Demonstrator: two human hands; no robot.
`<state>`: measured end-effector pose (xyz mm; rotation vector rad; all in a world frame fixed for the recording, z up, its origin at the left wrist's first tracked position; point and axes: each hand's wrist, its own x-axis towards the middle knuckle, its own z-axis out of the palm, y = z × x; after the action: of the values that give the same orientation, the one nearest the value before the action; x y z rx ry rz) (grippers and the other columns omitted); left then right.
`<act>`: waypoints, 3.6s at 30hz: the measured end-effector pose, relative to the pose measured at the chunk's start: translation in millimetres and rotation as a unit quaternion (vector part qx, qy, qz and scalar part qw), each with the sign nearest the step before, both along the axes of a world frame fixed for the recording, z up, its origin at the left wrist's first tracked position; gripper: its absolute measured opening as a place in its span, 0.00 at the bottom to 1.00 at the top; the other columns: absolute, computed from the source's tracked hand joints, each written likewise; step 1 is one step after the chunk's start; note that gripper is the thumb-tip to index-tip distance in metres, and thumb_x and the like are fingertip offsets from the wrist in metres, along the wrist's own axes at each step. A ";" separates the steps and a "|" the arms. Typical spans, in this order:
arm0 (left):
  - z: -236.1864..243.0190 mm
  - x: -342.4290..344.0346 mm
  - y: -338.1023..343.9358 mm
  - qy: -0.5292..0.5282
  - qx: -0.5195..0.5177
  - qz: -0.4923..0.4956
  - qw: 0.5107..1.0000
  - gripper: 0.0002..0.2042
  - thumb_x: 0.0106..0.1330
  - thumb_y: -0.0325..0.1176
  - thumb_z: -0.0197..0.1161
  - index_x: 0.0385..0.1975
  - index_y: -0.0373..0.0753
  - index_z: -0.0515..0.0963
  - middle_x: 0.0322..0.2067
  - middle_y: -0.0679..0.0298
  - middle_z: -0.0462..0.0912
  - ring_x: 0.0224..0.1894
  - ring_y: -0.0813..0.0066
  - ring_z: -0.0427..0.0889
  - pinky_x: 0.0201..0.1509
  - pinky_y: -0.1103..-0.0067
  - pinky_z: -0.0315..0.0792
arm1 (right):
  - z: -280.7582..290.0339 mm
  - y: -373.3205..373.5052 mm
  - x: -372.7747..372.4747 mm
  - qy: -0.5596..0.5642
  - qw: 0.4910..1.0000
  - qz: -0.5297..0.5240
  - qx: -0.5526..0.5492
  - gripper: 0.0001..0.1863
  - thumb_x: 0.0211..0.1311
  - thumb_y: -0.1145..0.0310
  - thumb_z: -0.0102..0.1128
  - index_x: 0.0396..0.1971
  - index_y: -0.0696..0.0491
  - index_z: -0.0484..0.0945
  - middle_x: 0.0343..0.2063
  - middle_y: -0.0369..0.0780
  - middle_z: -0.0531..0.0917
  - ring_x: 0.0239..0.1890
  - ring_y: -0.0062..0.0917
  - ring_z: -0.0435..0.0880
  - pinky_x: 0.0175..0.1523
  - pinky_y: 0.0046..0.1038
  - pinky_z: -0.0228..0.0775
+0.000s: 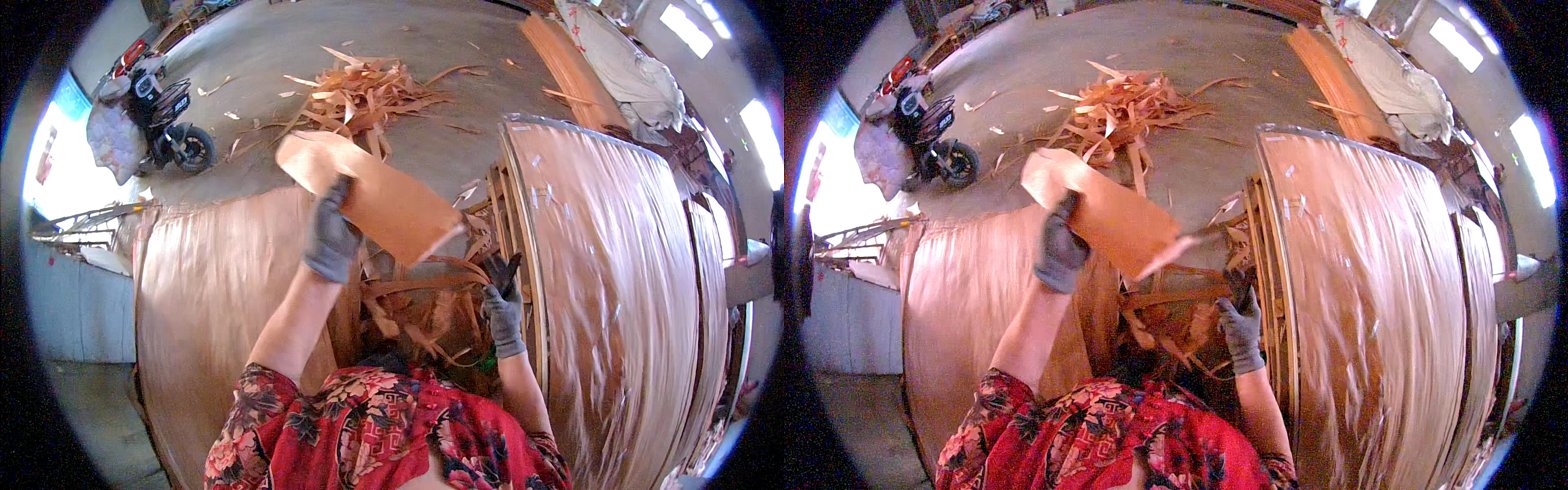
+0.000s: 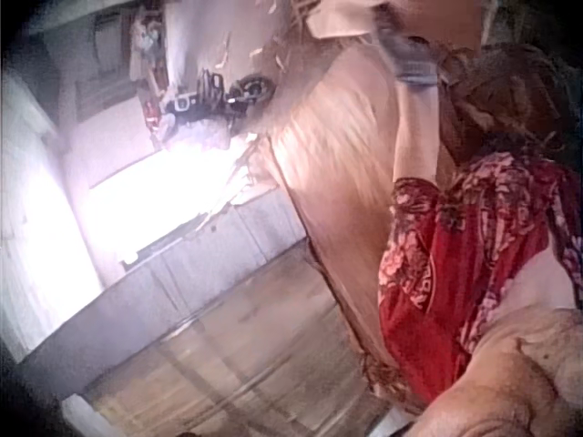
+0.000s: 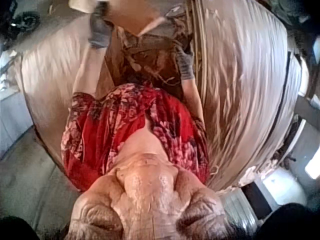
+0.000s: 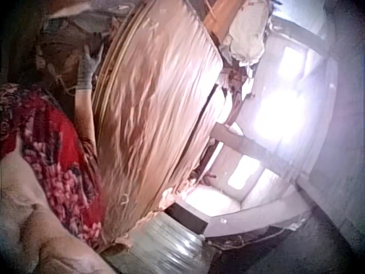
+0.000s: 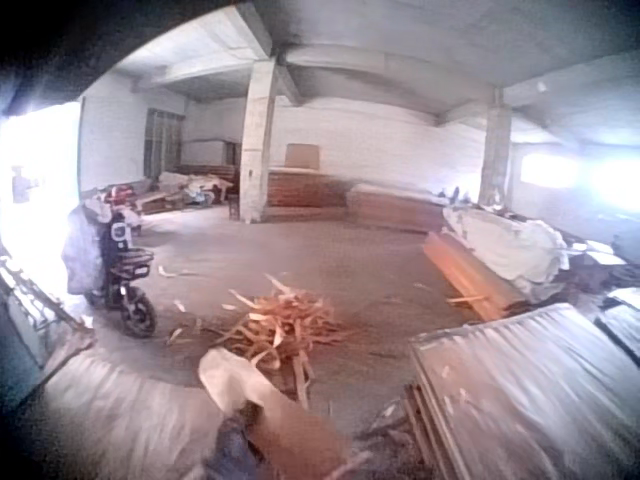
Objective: The person uses a utility knife to carefully peel thin layers of wood veneer from a large curved wooden surface. They work methodically along the surface, removing strips of veneer and occasionally using a measuring tape to check dimensions. The peeled veneer strips accumulate on the floor.
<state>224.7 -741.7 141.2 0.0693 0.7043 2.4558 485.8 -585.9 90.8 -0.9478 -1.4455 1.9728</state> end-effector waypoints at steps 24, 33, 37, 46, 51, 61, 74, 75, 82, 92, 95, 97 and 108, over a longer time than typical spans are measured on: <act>-135.9 159.9 42.0 0.065 -0.212 -0.461 0.859 0.21 0.57 0.35 0.63 0.48 0.32 0.72 0.46 0.56 0.79 0.47 0.69 0.78 0.53 0.78 0.71 | 7.9 -103.7 285.9 -0.357 0.903 -0.140 0.196 0.19 0.46 0.69 0.66 0.42 0.51 0.77 0.34 0.46 0.81 0.36 0.35 0.82 0.40 0.30 0.72; -122.2 336.0 87.6 0.056 -0.228 -0.648 0.725 0.16 0.55 0.25 0.57 0.45 0.35 0.72 0.33 0.63 0.78 0.37 0.68 0.78 0.38 0.72 0.76 | 1.2 -145.7 493.5 -0.448 0.847 -0.256 0.127 0.17 0.44 0.66 0.66 0.38 0.49 0.78 0.27 0.46 0.80 0.32 0.40 0.82 0.35 0.32 0.72; -124.8 376.4 80.7 0.095 -0.312 -0.650 0.687 0.10 0.59 0.25 0.56 0.40 0.33 0.76 0.35 0.62 0.80 0.39 0.69 0.79 0.43 0.75 0.75 | 7.2 -144.1 550.9 -0.489 0.839 -0.221 0.086 0.16 0.43 0.68 0.64 0.36 0.50 0.77 0.27 0.47 0.80 0.32 0.44 0.80 0.34 0.36 0.71; -122.2 484.0 102.3 0.529 -0.245 -0.671 0.459 0.12 0.66 0.38 0.53 0.43 0.41 0.76 0.35 0.59 0.82 0.37 0.61 0.81 0.44 0.74 0.73 | 49.2 -133.9 656.9 -0.539 0.795 -0.264 0.089 0.14 0.42 0.74 0.62 0.33 0.52 0.77 0.26 0.46 0.80 0.30 0.39 0.82 0.33 0.33 0.71; -111.6 582.8 166.3 0.358 -0.198 -0.703 0.582 0.13 0.66 0.37 0.52 0.45 0.37 0.74 0.30 0.60 0.83 0.33 0.67 0.83 0.40 0.72 0.75 | 103.6 -97.1 703.2 -0.527 0.742 -0.331 0.248 0.16 0.43 0.78 0.64 0.36 0.53 0.79 0.26 0.44 0.81 0.29 0.27 0.81 0.37 0.27 0.71; -32.1 647.1 248.4 0.305 -0.222 -0.679 0.630 0.17 0.68 0.38 0.52 0.43 0.28 0.73 0.31 0.53 0.83 0.33 0.66 0.84 0.42 0.74 0.77 | 112.4 -15.9 782.5 -0.489 0.750 -0.302 0.328 0.11 0.49 0.70 0.65 0.33 0.56 0.77 0.21 0.45 0.74 0.23 0.24 0.70 0.33 0.26 0.67; -110.8 520.5 187.6 0.252 -0.342 -0.598 0.679 0.09 0.57 0.35 0.65 0.32 0.36 0.79 0.27 0.63 0.82 0.26 0.74 0.81 0.27 0.80 0.73 | 10.4 -42.6 662.3 -0.353 0.899 -0.238 0.106 0.20 0.46 0.81 0.58 0.44 0.59 0.75 0.35 0.34 0.77 0.36 0.19 0.72 0.42 0.21 0.66; -125.6 509.5 182.5 0.228 -0.338 -0.584 0.701 0.09 0.55 0.36 0.64 0.29 0.36 0.79 0.25 0.63 0.82 0.24 0.76 0.81 0.25 0.81 0.71 | 5.4 -39.5 658.7 -0.353 0.901 -0.232 0.098 0.13 0.48 0.78 0.58 0.37 0.60 0.76 0.26 0.30 0.74 0.30 0.17 0.69 0.36 0.20 0.64; -180.5 433.6 129.6 0.270 -0.431 -0.459 0.729 0.16 0.46 0.41 0.69 0.27 0.33 0.80 0.23 0.64 0.81 0.25 0.76 0.78 0.30 0.78 0.73 | 7.0 -9.4 571.3 -0.324 0.924 -0.157 0.126 0.10 0.45 0.79 0.63 0.30 0.59 0.73 0.25 0.30 0.72 0.30 0.17 0.67 0.36 0.20 0.63; -237.9 274.4 -18.4 0.165 -0.542 -0.413 0.713 0.15 0.49 0.37 0.68 0.33 0.34 0.80 0.29 0.63 0.82 0.32 0.75 0.78 0.39 0.77 0.73 | -8.4 -10.5 359.8 -0.476 0.863 0.155 0.074 0.14 0.47 0.75 0.64 0.37 0.57 0.78 0.22 0.37 0.80 0.26 0.16 0.74 0.34 0.23 0.69; -196.8 224.3 -40.9 0.203 -0.622 -0.451 0.607 0.17 0.47 0.40 0.69 0.29 0.32 0.80 0.26 0.56 0.82 0.29 0.70 0.79 0.36 0.75 0.73 | -45.9 -24.1 328.6 -0.505 0.811 0.276 0.102 0.14 0.50 0.63 0.62 0.37 0.50 0.77 0.26 0.46 0.81 0.30 0.40 0.81 0.34 0.33 0.70; -223.8 197.4 -87.8 0.167 -0.663 -0.448 0.577 0.19 0.44 0.43 0.69 0.28 0.31 0.80 0.26 0.54 0.82 0.29 0.68 0.80 0.35 0.73 0.73 | -56.0 -28.4 283.7 -0.508 0.790 0.338 0.059 0.16 0.50 0.60 0.63 0.38 0.50 0.77 0.27 0.47 0.81 0.32 0.44 0.80 0.34 0.35 0.70; -261.2 132.7 -213.3 -0.186 -0.583 -0.278 0.741 0.08 0.54 0.27 0.65 0.30 0.28 0.78 0.24 0.58 0.81 0.20 0.69 0.81 0.23 0.77 0.78 | -105.3 -40.1 128.1 -0.478 0.712 0.496 0.134 0.22 0.53 0.49 0.56 0.35 0.54 0.73 0.31 0.53 0.79 0.38 0.51 0.77 0.40 0.46 0.68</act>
<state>357.4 -955.1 -119.9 -0.5868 1.5979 1.0774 613.9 -626.0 -14.5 -1.2711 -3.2953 1.7350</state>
